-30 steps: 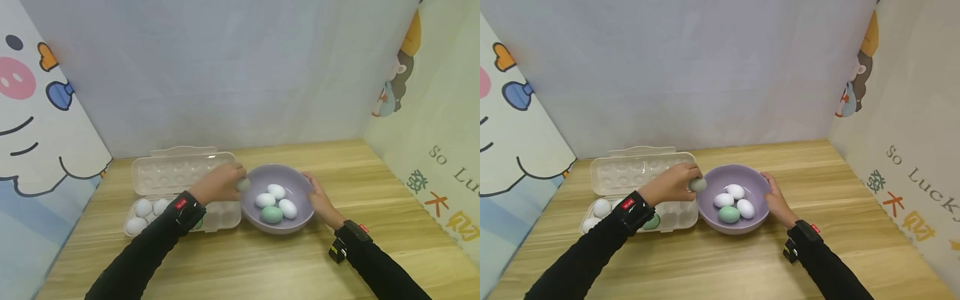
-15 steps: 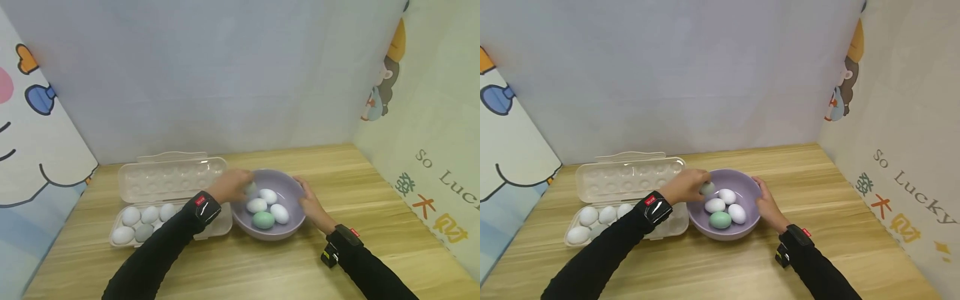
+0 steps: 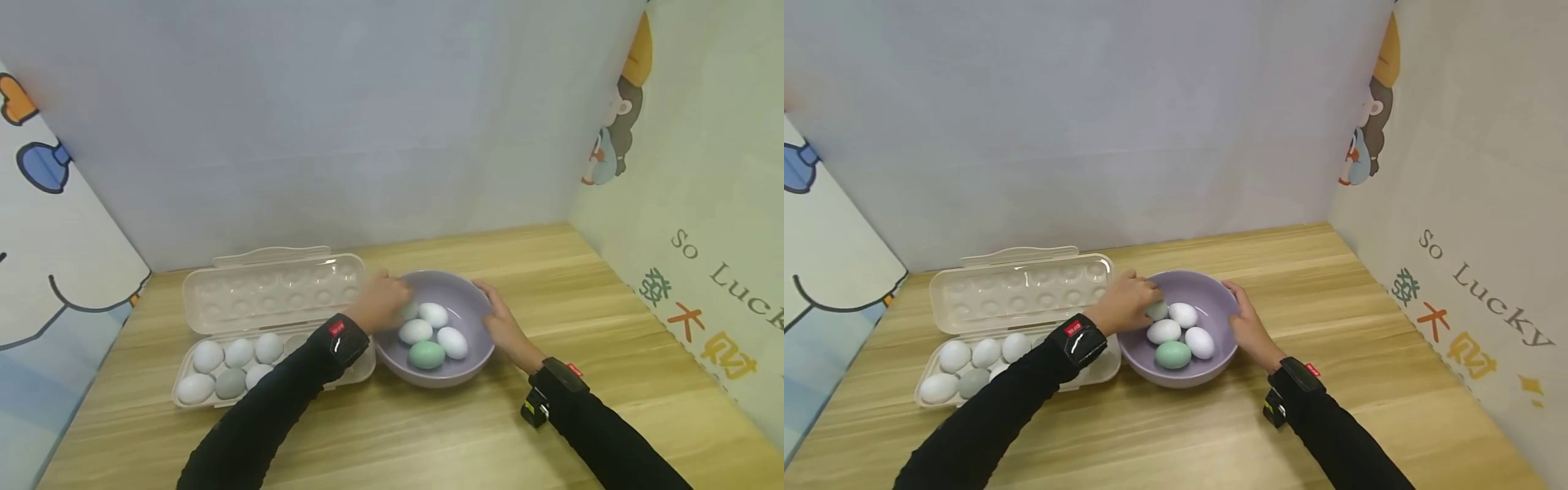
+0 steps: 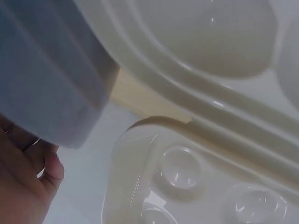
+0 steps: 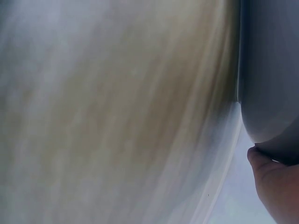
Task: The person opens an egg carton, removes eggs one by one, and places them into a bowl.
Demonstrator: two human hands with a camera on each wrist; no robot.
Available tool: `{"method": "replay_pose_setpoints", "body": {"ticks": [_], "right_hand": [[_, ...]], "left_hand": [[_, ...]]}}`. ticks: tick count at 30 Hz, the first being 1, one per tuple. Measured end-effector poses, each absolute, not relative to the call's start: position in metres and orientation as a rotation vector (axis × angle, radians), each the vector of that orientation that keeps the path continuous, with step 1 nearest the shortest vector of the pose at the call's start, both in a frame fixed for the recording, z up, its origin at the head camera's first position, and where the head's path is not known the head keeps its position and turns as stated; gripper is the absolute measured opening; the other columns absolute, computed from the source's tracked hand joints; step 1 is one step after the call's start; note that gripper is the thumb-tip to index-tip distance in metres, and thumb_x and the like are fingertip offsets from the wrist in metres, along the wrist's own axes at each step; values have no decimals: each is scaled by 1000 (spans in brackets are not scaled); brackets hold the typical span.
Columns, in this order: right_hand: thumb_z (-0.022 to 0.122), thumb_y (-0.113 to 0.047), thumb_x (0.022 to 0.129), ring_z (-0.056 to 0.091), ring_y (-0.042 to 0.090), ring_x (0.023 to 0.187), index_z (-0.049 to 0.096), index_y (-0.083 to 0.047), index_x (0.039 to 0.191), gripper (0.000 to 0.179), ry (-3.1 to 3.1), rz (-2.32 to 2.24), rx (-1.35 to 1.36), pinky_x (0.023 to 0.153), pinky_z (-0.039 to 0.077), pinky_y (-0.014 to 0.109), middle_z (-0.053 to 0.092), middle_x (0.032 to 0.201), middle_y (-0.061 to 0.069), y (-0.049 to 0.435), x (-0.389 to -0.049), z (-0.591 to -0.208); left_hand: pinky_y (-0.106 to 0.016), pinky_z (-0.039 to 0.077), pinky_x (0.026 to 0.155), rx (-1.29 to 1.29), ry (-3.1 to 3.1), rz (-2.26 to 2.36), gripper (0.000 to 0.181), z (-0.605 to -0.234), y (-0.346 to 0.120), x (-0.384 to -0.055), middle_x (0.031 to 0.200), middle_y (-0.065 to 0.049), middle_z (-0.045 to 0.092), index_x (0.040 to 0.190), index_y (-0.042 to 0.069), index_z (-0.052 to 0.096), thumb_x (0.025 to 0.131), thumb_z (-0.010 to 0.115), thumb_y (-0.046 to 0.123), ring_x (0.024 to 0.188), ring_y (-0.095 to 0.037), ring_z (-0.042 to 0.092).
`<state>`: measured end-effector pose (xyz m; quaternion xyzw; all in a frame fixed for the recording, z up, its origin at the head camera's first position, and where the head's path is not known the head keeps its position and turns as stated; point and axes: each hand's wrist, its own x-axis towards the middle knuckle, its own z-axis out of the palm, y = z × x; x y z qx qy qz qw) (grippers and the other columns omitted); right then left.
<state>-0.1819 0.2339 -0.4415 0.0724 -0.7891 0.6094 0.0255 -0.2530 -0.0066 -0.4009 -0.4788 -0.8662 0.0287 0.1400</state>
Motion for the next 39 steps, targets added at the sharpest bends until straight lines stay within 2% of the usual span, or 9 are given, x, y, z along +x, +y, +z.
{"method": "replay_pose_setpoints", "body": {"ticks": [8,12,21,24,29,34,36,39], "right_hand": [[27,13,76,26,39,125,21,-9,138,66,-2442,1890,245,100,25,56,21,142,17,227,-184,-442],[27,13,76,27,38,124,22,-10,138,66,-2436,1902,257,99,26,56,21,142,17,224,-185,-441],[27,13,76,26,39,124,22,-9,138,66,-2443,1897,273,99,26,57,21,142,17,219,-186,-442],[28,12,76,27,39,124,22,-9,137,65,-2453,1885,274,98,27,57,22,142,18,219,-187,-443],[29,12,76,27,40,123,22,-10,138,66,-2469,1870,270,97,28,58,21,142,18,221,-184,-441],[29,11,76,27,40,123,21,-10,138,66,-2473,1880,253,96,29,57,20,142,18,225,-182,-439],[29,12,76,28,40,123,20,-11,138,66,-2474,1884,245,96,30,57,20,142,19,228,-181,-438],[28,12,77,28,42,122,20,-11,138,66,-2476,1871,237,94,33,57,20,142,20,231,-180,-437]], "left_hand": [[-35,39,69,-1388,-2514,64,14,-406,-13,-246,67,2,56,71,15,55,66,67,20,64,-17,53],[-36,42,70,-1382,-2536,26,15,-408,-15,-244,71,-1,58,77,13,57,66,67,18,68,-20,55],[-37,46,74,-1366,-2643,-9,31,-407,-20,-239,82,-7,59,93,5,56,69,69,21,76,-23,56],[-36,47,70,-1357,-2633,-14,28,-405,-22,-239,80,-5,59,91,7,56,71,68,22,73,-22,56],[-31,45,57,-1278,-2634,-76,14,-381,-37,-228,77,-3,58,91,9,57,77,59,12,64,-19,54],[-36,47,73,-1204,-2605,-170,25,-356,-75,-220,90,-5,62,101,8,57,78,65,12,78,-21,58],[-38,46,77,-1186,-2591,-194,28,-350,-93,-218,92,-5,62,100,8,57,75,69,13,82,-22,58],[-38,48,74,-1154,-2577,-195,29,-347,-118,-214,92,-6,62,99,7,57,74,70,12,83,-23,58]]}}
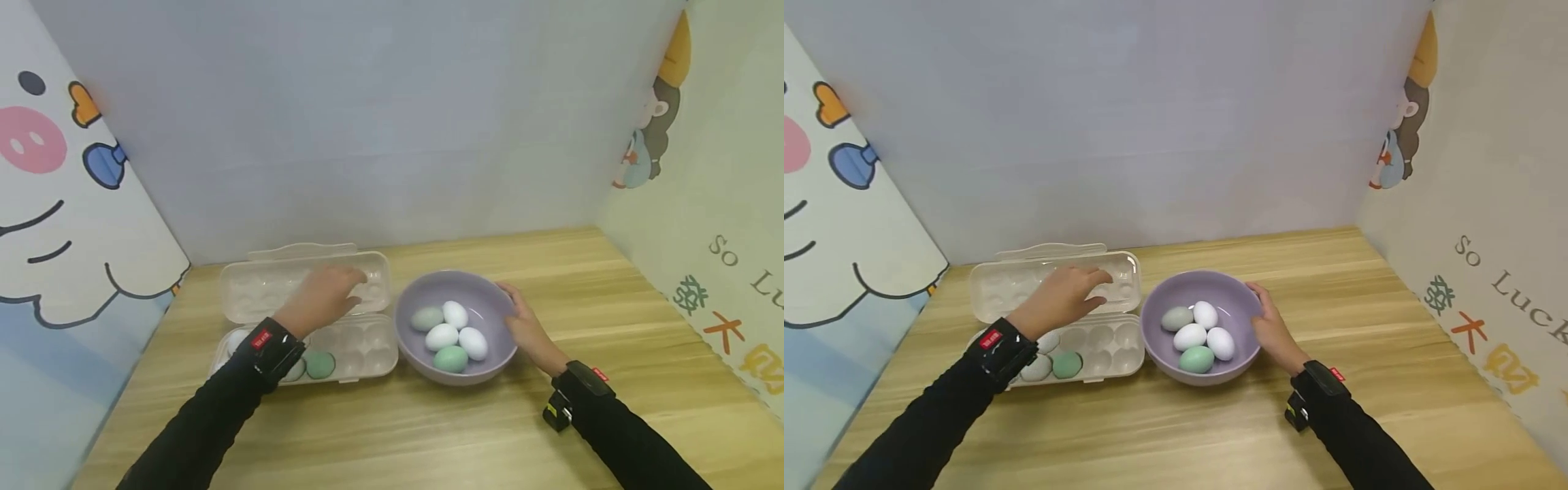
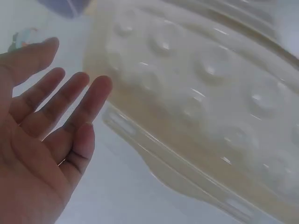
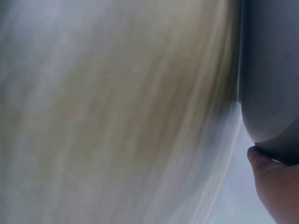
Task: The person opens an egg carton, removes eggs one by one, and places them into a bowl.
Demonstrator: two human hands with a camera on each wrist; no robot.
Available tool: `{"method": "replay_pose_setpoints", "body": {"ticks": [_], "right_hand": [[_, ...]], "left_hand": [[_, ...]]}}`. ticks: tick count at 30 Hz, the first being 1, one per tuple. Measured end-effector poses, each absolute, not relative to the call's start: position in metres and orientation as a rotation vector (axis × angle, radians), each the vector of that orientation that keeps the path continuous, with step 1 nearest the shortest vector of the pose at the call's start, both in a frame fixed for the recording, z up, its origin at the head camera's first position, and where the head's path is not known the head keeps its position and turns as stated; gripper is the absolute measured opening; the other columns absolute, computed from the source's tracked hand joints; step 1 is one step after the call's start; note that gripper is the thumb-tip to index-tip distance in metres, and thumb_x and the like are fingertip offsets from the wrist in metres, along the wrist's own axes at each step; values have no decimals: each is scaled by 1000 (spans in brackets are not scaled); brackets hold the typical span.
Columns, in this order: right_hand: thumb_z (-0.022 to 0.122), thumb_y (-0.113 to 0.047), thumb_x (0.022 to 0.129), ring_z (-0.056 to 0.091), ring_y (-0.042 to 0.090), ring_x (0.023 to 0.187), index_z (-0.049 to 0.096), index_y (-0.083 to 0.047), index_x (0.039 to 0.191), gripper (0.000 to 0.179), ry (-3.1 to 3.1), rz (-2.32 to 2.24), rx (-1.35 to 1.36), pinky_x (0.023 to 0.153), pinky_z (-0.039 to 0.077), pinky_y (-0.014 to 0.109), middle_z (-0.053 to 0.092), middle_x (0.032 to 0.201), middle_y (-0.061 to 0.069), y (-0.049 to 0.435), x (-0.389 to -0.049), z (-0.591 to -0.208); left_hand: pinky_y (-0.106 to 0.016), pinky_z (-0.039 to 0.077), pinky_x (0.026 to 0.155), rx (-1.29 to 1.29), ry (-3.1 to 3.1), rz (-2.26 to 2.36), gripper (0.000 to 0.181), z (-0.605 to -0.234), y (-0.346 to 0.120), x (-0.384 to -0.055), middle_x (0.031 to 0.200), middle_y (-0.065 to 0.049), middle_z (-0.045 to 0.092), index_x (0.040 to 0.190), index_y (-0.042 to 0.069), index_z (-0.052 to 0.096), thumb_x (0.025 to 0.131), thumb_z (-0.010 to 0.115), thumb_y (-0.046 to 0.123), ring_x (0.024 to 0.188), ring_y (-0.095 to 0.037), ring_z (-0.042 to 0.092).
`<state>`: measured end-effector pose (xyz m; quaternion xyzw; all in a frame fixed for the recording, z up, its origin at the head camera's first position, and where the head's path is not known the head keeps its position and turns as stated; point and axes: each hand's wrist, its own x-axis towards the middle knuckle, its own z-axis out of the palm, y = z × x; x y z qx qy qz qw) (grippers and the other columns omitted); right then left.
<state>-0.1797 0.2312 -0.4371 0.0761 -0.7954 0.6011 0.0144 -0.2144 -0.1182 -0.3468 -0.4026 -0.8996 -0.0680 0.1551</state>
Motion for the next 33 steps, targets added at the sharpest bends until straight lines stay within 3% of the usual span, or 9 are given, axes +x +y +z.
{"method": "replay_pose_setpoints", "body": {"ticks": [5,9,13,18,26,33], "right_hand": [[28,11,76,30,42,120,19,-11,139,67,-2488,1861,249,90,37,55,20,141,21,233,-178,-436],[27,12,76,30,42,119,18,-10,139,67,-2492,1855,250,90,37,55,19,141,22,236,-175,-435],[26,13,76,28,42,120,18,-9,139,67,-2494,1846,266,91,34,56,19,141,22,236,-173,-435],[26,13,75,29,42,119,18,-9,139,67,-2484,1855,286,91,35,56,19,141,23,231,-176,-435],[26,12,75,29,45,120,18,-9,139,68,-2500,1849,245,90,36,57,17,142,23,228,-177,-435],[27,12,75,28,43,120,17,-10,140,69,-2503,1855,245,92,35,57,16,143,22,231,-177,-435]], "left_hand": [[-40,48,68,-1094,-2654,-123,33,-359,-150,-201,89,-5,63,99,7,58,73,71,22,78,-21,59],[-34,46,61,-1112,-2815,-110,34,-374,-156,-189,78,1,61,93,8,60,72,71,32,67,-15,55],[-30,37,50,-1073,-3021,-106,26,-387,-156,-180,63,6,48,73,13,54,69,69,34,56,-12,43],[-31,31,46,-985,-3081,-59,33,-395,-157,-175,57,5,39,64,16,42,63,70,33,54,-14,37],[-31,36,51,-999,-3167,-151,23,-390,-153,-177,60,2,41,62,12,41,54,63,12,57,-16,39],[-27,32,48,-1094,-3077,-233,22,-364,-146,-182,62,3,41,62,13,45,54,66,12,56,-14,37]]}}
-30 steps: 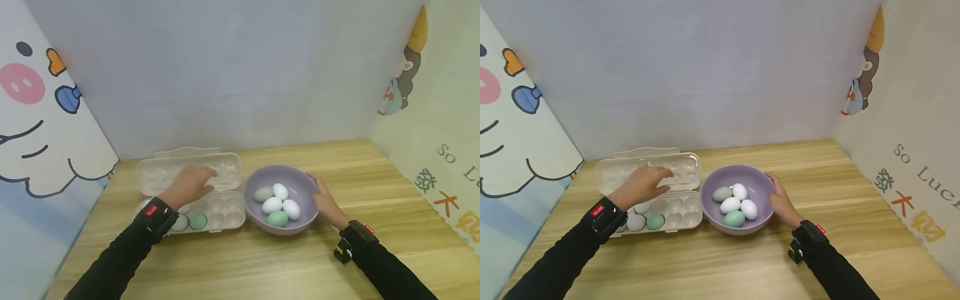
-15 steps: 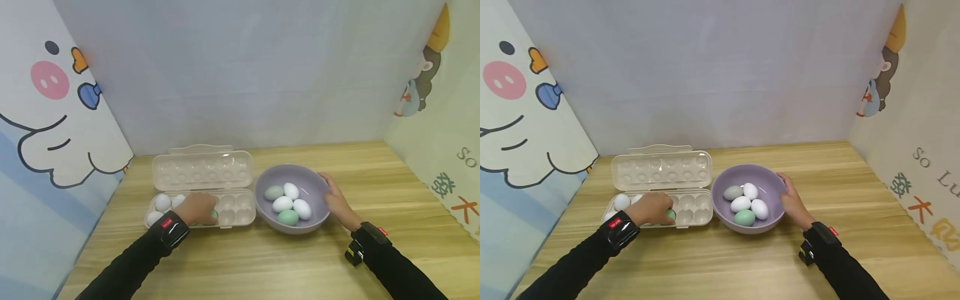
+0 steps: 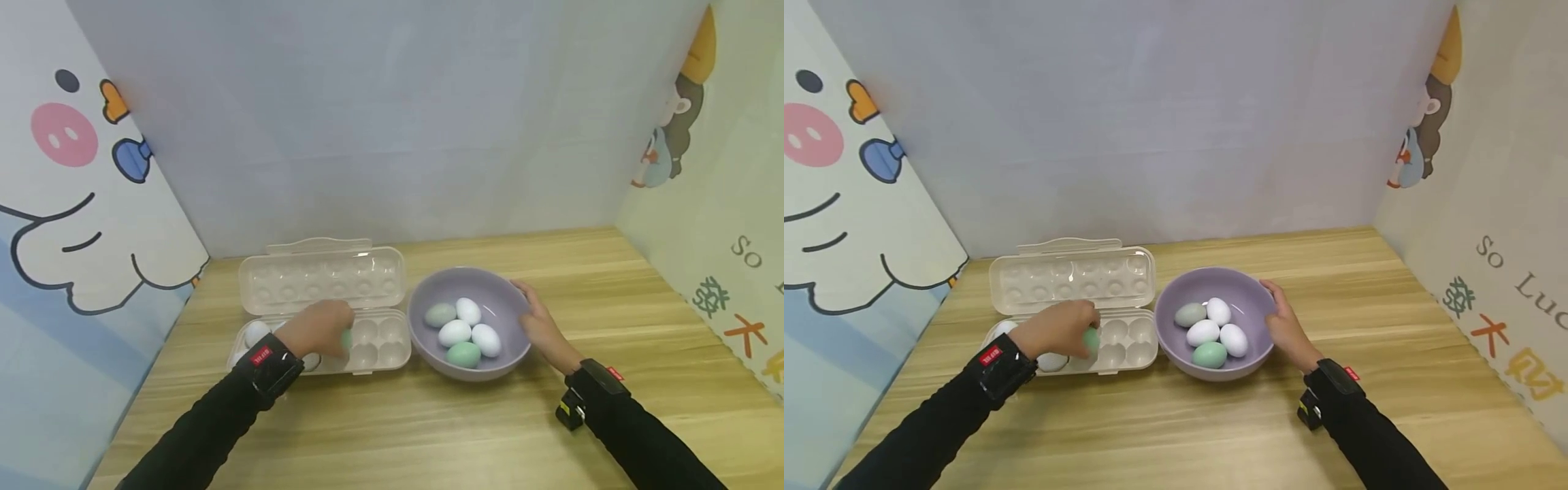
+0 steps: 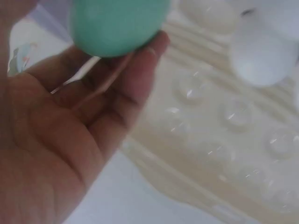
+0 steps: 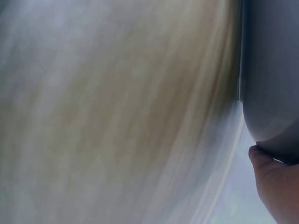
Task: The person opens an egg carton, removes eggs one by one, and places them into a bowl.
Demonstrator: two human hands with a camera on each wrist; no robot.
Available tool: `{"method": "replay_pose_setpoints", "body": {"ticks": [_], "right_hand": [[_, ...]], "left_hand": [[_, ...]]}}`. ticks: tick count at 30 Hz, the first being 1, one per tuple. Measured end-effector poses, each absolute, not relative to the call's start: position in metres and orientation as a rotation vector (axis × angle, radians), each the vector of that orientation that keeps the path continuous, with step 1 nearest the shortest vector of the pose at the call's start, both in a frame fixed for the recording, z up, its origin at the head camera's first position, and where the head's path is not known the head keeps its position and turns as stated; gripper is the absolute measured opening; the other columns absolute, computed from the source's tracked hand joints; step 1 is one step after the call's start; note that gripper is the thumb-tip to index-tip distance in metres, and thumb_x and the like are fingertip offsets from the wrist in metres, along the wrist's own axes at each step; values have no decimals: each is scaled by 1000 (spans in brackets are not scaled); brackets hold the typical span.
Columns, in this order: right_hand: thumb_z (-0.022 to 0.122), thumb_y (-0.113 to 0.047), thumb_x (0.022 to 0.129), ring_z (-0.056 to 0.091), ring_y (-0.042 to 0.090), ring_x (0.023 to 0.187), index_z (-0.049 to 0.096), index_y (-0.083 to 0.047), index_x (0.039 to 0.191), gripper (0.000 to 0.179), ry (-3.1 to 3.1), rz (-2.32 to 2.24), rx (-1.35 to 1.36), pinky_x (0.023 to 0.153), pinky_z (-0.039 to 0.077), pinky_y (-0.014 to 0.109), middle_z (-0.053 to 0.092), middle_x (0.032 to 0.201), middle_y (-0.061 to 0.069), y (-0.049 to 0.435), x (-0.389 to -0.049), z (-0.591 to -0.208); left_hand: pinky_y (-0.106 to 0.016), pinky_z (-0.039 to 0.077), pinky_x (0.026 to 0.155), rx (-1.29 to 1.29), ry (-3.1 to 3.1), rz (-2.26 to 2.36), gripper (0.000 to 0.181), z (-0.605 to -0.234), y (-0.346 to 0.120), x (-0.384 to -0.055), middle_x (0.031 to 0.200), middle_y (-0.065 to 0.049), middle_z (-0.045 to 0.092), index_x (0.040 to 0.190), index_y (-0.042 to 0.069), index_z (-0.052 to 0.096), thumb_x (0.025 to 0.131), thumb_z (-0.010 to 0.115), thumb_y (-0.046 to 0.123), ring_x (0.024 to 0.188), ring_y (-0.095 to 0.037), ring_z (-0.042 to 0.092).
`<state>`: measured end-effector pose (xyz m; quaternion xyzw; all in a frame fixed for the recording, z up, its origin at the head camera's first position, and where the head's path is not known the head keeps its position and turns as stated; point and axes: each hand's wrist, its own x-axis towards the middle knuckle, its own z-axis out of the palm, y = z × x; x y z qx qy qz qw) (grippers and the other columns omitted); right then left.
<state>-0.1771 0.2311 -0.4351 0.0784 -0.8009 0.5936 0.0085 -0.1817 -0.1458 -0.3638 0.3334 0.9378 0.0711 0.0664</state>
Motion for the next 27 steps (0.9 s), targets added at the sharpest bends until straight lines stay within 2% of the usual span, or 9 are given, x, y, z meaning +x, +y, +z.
{"method": "replay_pose_setpoints", "body": {"ticks": [6,14,20,24,27], "right_hand": [[27,12,75,30,43,119,17,-11,140,69,-2486,1859,252,90,36,57,17,142,22,237,-178,-433],[27,12,76,29,45,120,19,-11,139,68,-2487,1850,216,90,36,57,17,142,22,239,-179,-431],[26,13,75,32,45,118,20,-10,138,67,-2481,1869,203,90,37,57,19,141,23,233,-179,-435],[27,13,74,30,42,120,22,-8,137,67,-2463,1869,216,95,32,57,21,140,22,231,-180,-438],[27,13,74,27,40,122,22,-8,136,66,-2448,1868,245,98,26,57,22,140,21,233,-181,-440]], "left_hand": [[-26,41,58,1267,2844,333,27,-340,-122,-192,74,4,47,79,10,55,57,70,9,65,-14,44],[-24,45,68,1461,2802,459,39,-330,-71,-202,90,5,50,97,13,53,63,72,11,79,-11,48],[-25,44,75,1528,2709,395,49,-335,-27,-216,97,1,48,110,9,51,68,74,17,85,-12,49],[-24,43,72,1609,2685,171,46,-337,6,-226,94,2,46,109,13,56,67,73,16,82,-12,48],[-22,42,69,1696,2663,40,36,-338,30,-234,90,4,47,100,17,61,66,72,12,80,-10,48]]}}
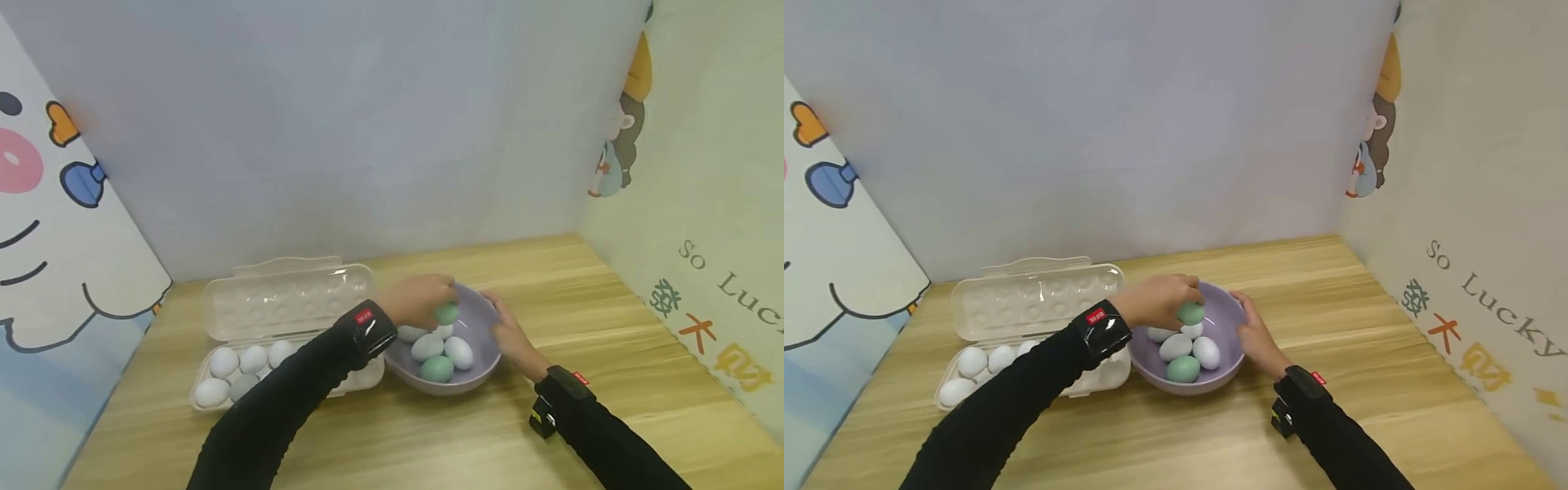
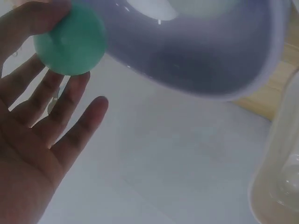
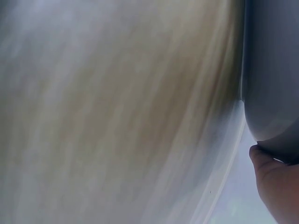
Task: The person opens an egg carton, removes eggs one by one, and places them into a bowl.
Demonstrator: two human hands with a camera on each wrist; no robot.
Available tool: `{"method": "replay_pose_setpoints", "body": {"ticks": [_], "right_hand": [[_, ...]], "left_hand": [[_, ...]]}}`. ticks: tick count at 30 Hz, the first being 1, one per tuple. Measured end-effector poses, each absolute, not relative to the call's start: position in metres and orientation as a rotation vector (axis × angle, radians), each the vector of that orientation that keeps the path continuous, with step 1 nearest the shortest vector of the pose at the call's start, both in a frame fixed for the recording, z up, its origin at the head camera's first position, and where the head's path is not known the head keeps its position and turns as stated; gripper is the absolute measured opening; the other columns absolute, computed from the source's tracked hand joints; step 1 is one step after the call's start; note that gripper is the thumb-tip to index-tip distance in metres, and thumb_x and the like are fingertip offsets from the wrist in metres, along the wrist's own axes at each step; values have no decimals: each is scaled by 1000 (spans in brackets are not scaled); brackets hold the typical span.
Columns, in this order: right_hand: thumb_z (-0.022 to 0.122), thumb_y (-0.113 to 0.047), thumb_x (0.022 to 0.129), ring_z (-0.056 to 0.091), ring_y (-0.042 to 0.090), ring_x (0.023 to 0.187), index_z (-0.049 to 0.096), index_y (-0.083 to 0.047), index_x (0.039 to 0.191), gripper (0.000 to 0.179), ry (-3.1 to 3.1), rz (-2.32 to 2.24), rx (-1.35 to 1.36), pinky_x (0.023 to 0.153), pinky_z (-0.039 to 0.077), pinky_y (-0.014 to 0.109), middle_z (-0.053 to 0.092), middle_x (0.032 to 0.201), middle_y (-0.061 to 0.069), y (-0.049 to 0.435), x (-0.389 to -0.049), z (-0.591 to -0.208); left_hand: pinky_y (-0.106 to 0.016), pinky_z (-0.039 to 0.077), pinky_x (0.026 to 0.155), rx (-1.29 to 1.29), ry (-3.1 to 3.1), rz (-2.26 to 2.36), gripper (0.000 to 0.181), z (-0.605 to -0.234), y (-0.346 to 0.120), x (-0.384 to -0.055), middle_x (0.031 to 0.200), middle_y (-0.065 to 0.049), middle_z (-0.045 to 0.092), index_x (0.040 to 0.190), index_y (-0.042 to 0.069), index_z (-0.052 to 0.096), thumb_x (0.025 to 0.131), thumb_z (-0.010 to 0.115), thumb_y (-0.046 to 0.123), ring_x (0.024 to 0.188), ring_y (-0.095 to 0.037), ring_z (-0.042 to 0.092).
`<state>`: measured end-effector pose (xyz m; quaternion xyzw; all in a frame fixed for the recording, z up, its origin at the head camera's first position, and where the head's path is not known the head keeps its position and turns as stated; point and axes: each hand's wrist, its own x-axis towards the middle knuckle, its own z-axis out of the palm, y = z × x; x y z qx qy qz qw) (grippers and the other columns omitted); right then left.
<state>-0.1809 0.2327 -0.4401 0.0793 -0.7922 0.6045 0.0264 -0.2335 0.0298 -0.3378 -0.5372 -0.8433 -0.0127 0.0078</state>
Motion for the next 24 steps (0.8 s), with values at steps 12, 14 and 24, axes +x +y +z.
{"method": "replay_pose_setpoints", "body": {"ticks": [12,14,24], "right_hand": [[29,13,73,17,36,130,23,-6,135,65,-2398,1886,299,105,15,52,19,142,21,231,-184,-445],[29,13,73,16,36,130,23,-6,135,66,-2389,1903,298,106,14,52,19,142,21,229,-183,-446],[28,13,75,21,33,129,23,-8,136,65,-2374,1905,301,105,19,50,21,143,19,236,-183,-446]], "left_hand": [[-24,43,79,-1911,-2540,95,31,-366,80,-242,89,10,58,94,19,63,69,66,0,85,-8,52],[-24,44,78,-1935,-2546,102,30,-370,83,-242,88,10,58,94,18,63,69,66,0,83,-7,52],[-23,44,80,-1899,-2691,-63,23,-377,95,-244,92,8,60,94,16,63,78,58,0,88,-9,53]]}}
